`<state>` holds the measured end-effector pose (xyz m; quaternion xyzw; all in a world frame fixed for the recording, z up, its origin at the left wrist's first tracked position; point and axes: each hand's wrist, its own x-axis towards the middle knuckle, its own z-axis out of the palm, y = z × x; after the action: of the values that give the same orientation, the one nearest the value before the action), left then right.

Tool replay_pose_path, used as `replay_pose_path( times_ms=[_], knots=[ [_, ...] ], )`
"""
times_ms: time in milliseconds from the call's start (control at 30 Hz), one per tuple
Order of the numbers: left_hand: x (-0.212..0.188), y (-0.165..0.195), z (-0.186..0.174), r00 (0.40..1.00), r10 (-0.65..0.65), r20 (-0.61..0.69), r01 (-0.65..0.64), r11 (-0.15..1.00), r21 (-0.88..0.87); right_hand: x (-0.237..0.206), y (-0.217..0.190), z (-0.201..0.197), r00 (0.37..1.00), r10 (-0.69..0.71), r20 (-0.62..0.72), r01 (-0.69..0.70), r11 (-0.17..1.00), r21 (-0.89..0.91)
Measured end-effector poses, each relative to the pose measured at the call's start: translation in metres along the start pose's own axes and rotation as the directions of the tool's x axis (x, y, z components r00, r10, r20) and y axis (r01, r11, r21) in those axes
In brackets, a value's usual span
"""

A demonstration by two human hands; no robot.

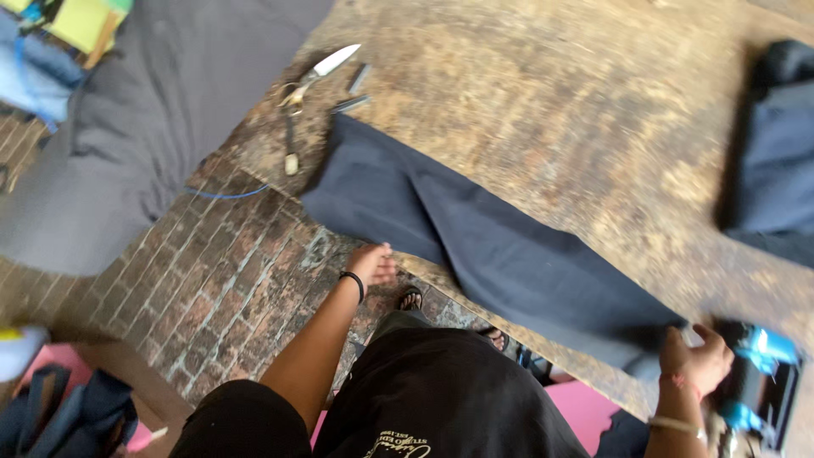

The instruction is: The person staples dark fabric onto a long wooden board using a pneumatic nail gun, folding the fabric over the board edges and pressing it flat. They briefly gather more fabric from a pile on the floor, then continue folding and stapling the fabric along the board.

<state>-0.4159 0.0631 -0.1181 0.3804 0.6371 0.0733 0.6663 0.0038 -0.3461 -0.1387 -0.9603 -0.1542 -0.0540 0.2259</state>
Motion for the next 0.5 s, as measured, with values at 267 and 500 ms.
replay_pose_path(
  times_ms=[267, 500],
  knots=[
    [0.061, 0.032, -0.118, 0.667, 0.526, -0.528, -0.471, 0.847, 0.248, -0.075, -0.182, 0.052, 0.902, -0.417, 0.114, 0.353, 0.863, 0.36],
    [0.112, 0.071, -0.18, 0.728, 0.623, -0.287, -0.416, 0.733, 0.537, -0.124, -0.301, 0.097, 0.843, -0.455, 0.288, 0.358, 0.872, 0.333]
  ],
)
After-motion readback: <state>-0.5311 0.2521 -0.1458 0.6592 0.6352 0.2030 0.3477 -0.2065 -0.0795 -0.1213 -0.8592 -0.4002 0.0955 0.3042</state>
